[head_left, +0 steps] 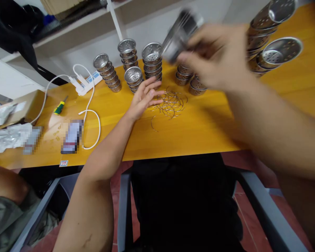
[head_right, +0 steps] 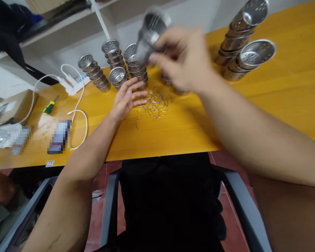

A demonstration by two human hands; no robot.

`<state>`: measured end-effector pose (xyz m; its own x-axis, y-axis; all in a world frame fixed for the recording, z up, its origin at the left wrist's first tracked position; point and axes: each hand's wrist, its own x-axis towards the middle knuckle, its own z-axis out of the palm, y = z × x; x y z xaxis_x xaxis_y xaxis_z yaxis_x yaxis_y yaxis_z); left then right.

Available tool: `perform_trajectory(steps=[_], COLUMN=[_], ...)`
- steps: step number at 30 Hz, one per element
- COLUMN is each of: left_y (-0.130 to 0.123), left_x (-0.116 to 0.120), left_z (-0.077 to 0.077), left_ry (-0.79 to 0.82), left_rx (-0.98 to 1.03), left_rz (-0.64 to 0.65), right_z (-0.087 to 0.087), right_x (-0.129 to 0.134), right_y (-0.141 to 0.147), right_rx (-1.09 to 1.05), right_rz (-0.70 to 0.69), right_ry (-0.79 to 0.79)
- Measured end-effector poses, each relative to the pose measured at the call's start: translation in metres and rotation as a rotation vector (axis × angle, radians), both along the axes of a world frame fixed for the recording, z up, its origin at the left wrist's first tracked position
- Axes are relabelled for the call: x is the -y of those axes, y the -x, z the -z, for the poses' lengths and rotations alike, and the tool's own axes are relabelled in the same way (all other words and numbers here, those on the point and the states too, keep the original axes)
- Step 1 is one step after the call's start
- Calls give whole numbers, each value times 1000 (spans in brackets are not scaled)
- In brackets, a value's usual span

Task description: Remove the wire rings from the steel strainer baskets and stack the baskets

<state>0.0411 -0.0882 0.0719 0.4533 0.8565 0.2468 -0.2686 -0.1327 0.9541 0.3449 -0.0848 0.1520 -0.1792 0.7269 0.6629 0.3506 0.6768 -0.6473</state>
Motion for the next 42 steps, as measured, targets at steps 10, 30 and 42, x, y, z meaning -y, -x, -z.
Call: perform_trajectory(steps=[10,30,42], left_y=[-2,0,7], left_x=[-3,-1,-8], left_z=[-5,-24,-18], left_ry=[202,365,355], left_rx=[28,-269,-297], left_rz=[-281,-73,-43], right_z=[85,54,62], right_x=[13,20,2], right_y=[86,43,34], right_rx=[51,618,581], right_rz=[-285,-147,-335], right_ry=[25,-87,-125])
